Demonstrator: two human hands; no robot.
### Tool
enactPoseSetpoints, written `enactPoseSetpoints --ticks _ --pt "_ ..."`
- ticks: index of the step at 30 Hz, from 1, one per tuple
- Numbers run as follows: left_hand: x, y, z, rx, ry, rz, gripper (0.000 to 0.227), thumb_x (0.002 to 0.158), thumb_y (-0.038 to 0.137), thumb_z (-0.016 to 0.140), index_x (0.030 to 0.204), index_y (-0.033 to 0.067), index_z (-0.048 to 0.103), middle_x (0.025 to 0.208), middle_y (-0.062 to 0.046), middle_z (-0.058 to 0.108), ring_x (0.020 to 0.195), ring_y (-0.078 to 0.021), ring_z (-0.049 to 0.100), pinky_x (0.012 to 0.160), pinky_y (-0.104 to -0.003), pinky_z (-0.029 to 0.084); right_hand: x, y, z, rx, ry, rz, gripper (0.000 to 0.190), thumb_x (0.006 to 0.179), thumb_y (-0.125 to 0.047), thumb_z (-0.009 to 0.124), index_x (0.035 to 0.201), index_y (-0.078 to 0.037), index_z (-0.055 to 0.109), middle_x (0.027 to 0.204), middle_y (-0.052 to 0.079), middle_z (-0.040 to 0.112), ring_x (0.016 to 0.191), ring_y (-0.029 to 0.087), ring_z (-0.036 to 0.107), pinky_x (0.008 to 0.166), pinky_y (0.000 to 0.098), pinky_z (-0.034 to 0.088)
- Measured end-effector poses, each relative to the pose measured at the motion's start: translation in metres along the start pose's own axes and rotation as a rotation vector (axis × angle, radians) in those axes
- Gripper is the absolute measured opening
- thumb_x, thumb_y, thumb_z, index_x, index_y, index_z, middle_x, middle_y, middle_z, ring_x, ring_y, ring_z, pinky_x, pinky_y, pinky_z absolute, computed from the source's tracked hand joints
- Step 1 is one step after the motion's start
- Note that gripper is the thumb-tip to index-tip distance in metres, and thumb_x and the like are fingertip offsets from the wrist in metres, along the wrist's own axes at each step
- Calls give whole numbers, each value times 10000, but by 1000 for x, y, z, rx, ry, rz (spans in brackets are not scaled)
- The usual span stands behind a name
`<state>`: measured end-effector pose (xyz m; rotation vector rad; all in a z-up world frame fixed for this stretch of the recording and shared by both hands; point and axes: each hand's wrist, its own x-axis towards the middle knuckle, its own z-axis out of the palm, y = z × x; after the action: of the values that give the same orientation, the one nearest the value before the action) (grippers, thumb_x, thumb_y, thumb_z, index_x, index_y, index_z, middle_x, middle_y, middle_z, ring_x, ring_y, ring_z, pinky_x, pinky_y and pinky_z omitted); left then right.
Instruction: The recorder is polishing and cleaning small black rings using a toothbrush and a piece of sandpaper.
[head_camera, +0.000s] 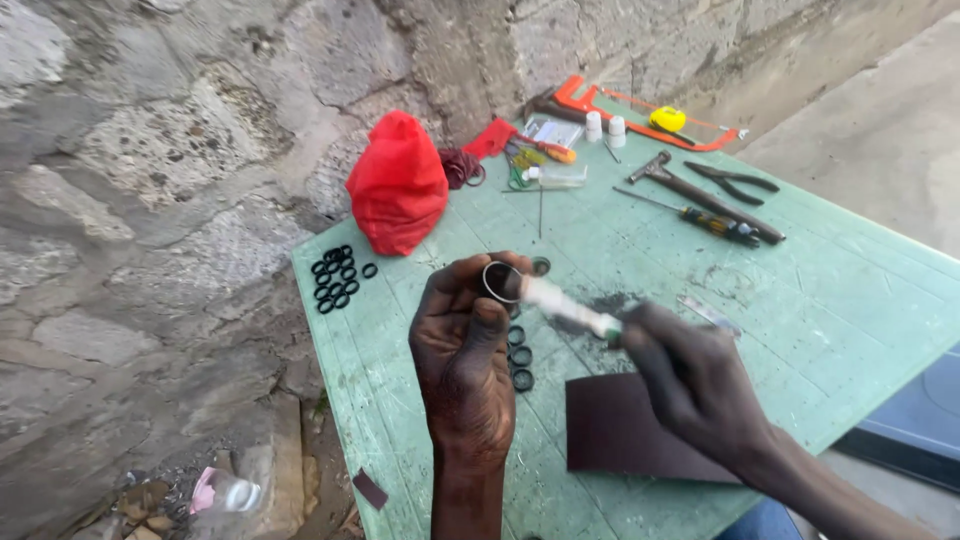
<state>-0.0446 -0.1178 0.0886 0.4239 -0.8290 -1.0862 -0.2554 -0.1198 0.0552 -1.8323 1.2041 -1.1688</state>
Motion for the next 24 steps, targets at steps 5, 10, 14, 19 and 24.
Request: enactPoseSetpoints --ticks 5,10,14,19,24 --pt "9 3 -12 40 -13 68 360 944 68 754 1260 -33 613 1232 -227 694 1152 -218 680 1075 -337 526 4 -19 -7 -31 124 -176 232 1029 -174 531 932 -28 681 575 -14 518 461 75 448 420 287 357" --pt "8 -6 -13 -12 -14 1 391 955 66 762 1296 -50 609 1241 -233 696 1121 -219 662 1046 -338 525 5 -5 2 -31 -38 -86 264 1004 -212 551 873 -48 711 485 26 453 420 100 407 408 317 317" --pt "16 -1 -21 -21 -25 0 399 950 104 758 1291 -41 610 1215 -194 706 1132 -233 694 1049 -347 559 10 -20 -10 -35 47 -43 297 1017 -216 513 891 -45 721 487 13 457 416 95 406 396 318 324" --pt "10 -5 -11 -8 -45 -137 394 940 138 743 1266 -61 644 1175 -194 728 1067 -256 717 976 -377 580 -2 -13 -2 15 18 -112 304 1005 -221 516 851 -53 718 476 1 459 398 88 412 392 310 314" --pt "2 -20 -9 72 -140 -118 372 990 140 718 1285 -83 674 1195 -195 736 1088 -238 717 980 -380 602 -5 -23 -2 3 75 -95 283 1015 -225 533 875 -45 701 491 32 402 427 92 406 413 321 339"
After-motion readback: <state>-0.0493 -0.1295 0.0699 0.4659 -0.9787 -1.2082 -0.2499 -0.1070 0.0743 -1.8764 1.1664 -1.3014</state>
